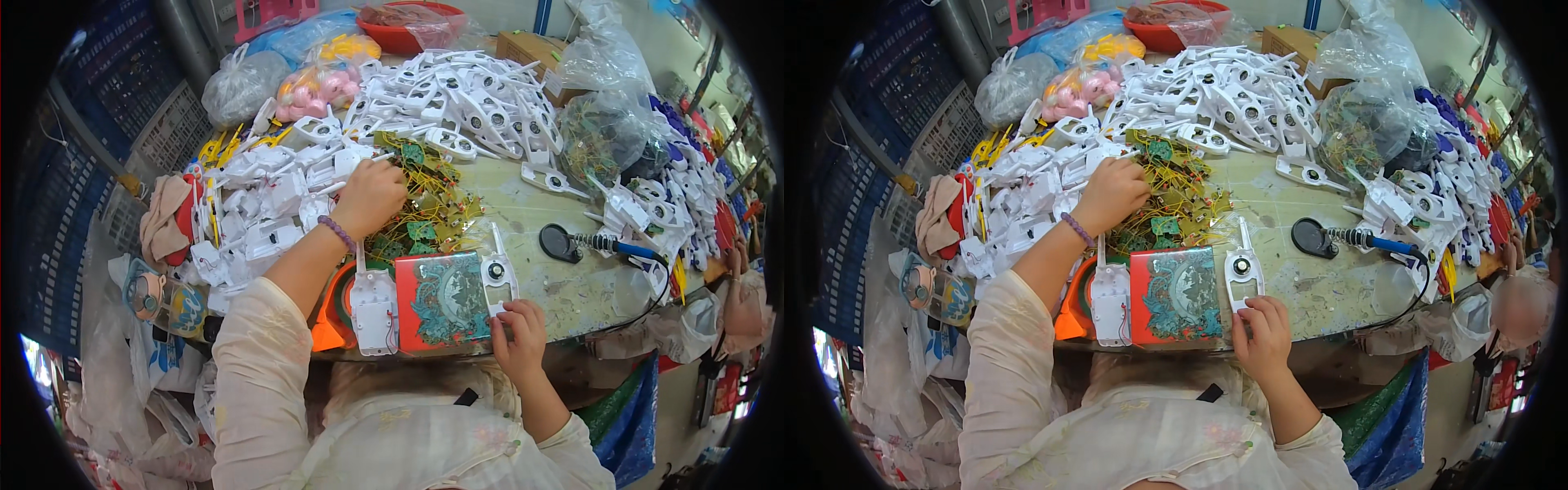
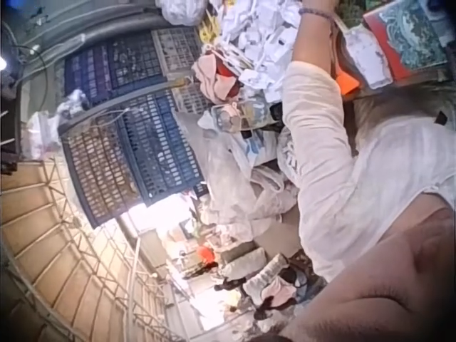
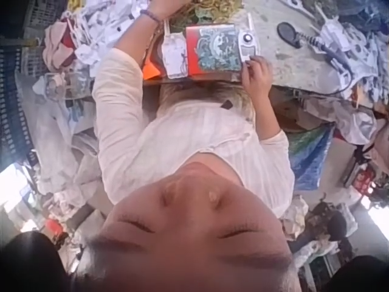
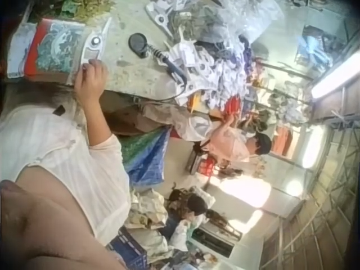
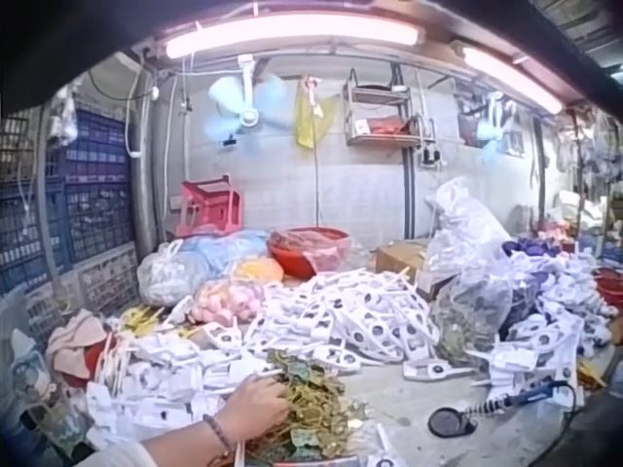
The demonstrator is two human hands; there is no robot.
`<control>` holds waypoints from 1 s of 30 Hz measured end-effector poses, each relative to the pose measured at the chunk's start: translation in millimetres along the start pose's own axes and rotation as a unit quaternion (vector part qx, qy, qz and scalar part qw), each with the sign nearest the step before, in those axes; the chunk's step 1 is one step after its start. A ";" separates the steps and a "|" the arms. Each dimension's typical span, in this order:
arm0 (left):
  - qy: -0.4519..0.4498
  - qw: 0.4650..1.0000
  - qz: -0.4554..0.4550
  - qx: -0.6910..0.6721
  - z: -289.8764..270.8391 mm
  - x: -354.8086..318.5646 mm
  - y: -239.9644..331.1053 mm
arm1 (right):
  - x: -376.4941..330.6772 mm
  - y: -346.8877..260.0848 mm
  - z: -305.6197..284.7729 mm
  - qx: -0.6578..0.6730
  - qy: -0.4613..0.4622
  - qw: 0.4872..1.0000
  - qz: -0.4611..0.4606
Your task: Soldering electronic components onto circuit boards and assembling plastic housings at a factory workbench.
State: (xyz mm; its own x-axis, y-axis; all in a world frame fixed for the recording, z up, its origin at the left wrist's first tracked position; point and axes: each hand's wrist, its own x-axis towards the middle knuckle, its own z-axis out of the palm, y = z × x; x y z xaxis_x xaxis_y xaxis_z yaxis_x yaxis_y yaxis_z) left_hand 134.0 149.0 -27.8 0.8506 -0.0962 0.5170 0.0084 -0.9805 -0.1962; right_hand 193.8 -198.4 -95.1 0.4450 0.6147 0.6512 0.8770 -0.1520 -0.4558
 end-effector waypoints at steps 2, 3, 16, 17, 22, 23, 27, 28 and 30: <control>0.021 0.991 -0.090 -0.095 -6.2 -0.3 -0.7 | 0.9 -1.2 -1.1 0.014 0.011 1.000 0.006; 0.040 0.980 -0.134 -0.142 -11.4 -0.7 -0.8 | 1.9 -2.3 -1.9 0.021 0.021 1.000 0.009; 0.126 0.746 -0.488 -0.436 -59.2 -13.8 8.0 | 59.9 -23.7 -0.1 0.162 0.076 0.984 -0.009; 0.187 0.763 -0.441 -0.435 -62.0 -16.9 4.0 | 60.3 -25.8 0.4 0.166 0.071 0.983 -0.023; 0.128 0.852 -0.387 -0.329 -71.1 -38.4 -9.6 | 55.3 -29.3 2.3 0.191 0.029 0.981 -0.025; 0.066 0.878 -0.362 -0.305 -70.7 -43.0 -11.0 | 54.4 -28.8 2.5 0.188 0.028 0.981 -0.024; -0.010 0.826 -0.435 -0.358 -60.3 -52.0 -13.9 | 53.6 -27.3 1.3 0.189 0.024 0.981 -0.019; -0.006 0.795 -0.453 -0.403 -59.8 -52.1 -16.8 | 54.0 -27.5 0.3 0.190 0.021 0.981 -0.016; 0.002 0.755 -0.458 -0.469 -61.9 -51.1 -20.4 | 56.6 -27.7 -1.3 0.193 0.032 0.981 -0.010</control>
State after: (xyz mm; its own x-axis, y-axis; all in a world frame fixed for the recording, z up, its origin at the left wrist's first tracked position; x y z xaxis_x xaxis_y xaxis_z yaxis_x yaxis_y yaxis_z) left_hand 57.9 163.4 1.4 0.7124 0.6971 0.0810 0.2137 -0.3254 0.9211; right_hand 194.9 -160.4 -44.8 0.4490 0.5631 0.6937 0.7580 0.1711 -0.6295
